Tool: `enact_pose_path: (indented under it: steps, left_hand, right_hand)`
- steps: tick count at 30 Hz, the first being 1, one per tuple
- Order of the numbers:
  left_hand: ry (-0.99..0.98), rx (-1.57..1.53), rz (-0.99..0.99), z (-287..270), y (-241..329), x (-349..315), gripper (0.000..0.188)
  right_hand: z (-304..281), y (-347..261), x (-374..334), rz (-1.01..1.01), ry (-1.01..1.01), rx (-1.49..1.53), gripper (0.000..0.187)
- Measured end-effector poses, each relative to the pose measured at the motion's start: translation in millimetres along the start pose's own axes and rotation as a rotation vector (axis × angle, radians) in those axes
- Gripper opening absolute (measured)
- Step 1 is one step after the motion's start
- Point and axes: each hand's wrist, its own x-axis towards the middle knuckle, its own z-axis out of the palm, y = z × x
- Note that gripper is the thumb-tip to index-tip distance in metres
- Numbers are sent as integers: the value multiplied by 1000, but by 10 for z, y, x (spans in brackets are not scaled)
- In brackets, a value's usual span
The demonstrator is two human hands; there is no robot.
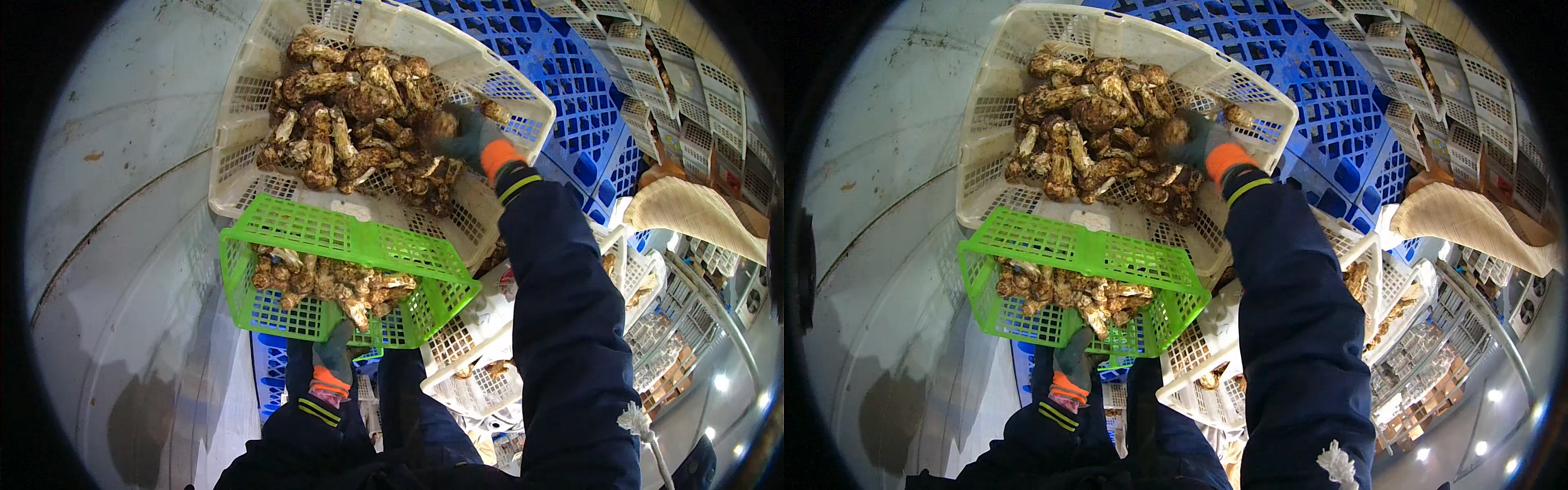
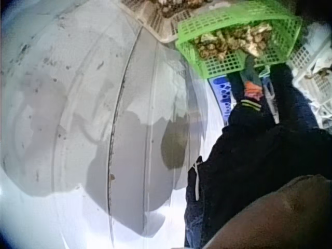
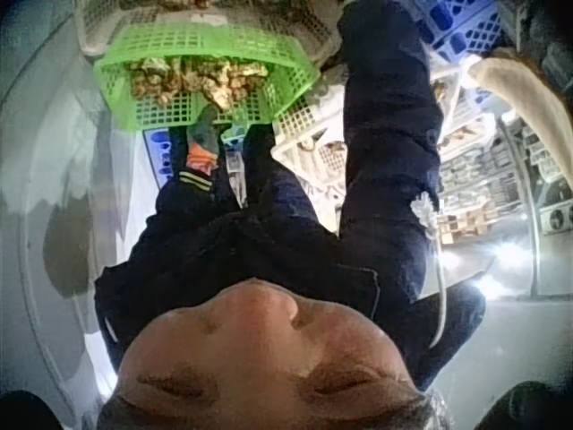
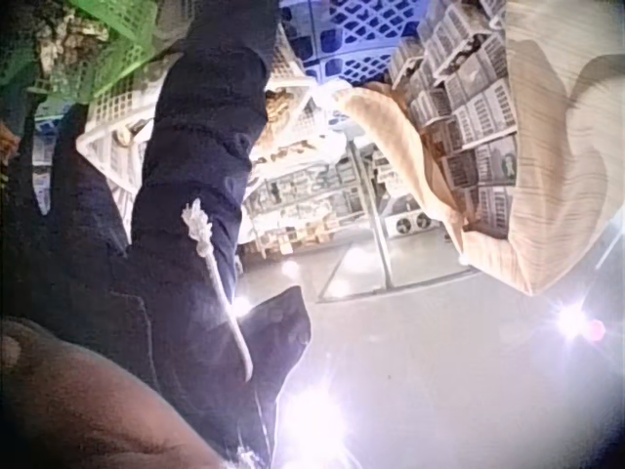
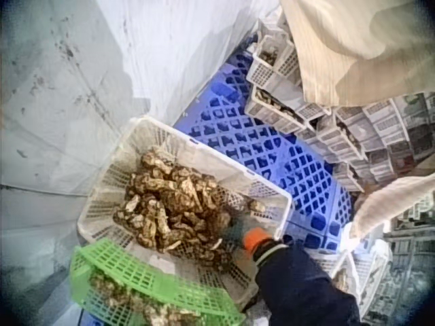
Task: The person sorts pieces of ginger from large white crates into a smaller green basket by hand, then covers the crates with a white cloth.
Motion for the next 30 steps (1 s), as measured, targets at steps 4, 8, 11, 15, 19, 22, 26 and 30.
enact_pose_path:
  steps: [4, 8, 11, 15, 19, 22, 26, 30]
  left_hand:
    - [10, 0, 39, 25, 58, -57, 33]
    - [-1, 21, 15, 1, 53, -37, 35]
    - [18, 47, 35, -33, 88, -87, 36]
    - [-76, 17, 93, -89, -42, 48, 33]
    - [-14, -48, 45, 31, 55, -58, 28]
    - [67, 16, 14, -14, 89, -63, 30]
    - [-25, 23, 72, -90, -7, 21, 32]
    - [25, 14, 31, 17, -5, 22, 38]
  right_hand:
    - [-236, -30, 69, -54, 61, 815, 70]
    - [11, 188, 51, 189, 69, -675, 44]
    - [399, 86, 85, 227, 19, -883, 43]
    - [627, 539, 277, 409, 126, -658, 63]
    - [554, 473, 239, 411, 19, -646, 57]
    - [382, 95, 119, 483, -223, -552, 69]
    - [313, 6, -49, 317, -334, -441, 54]
    - [388, 377, -179, 206, -313, -38, 55]
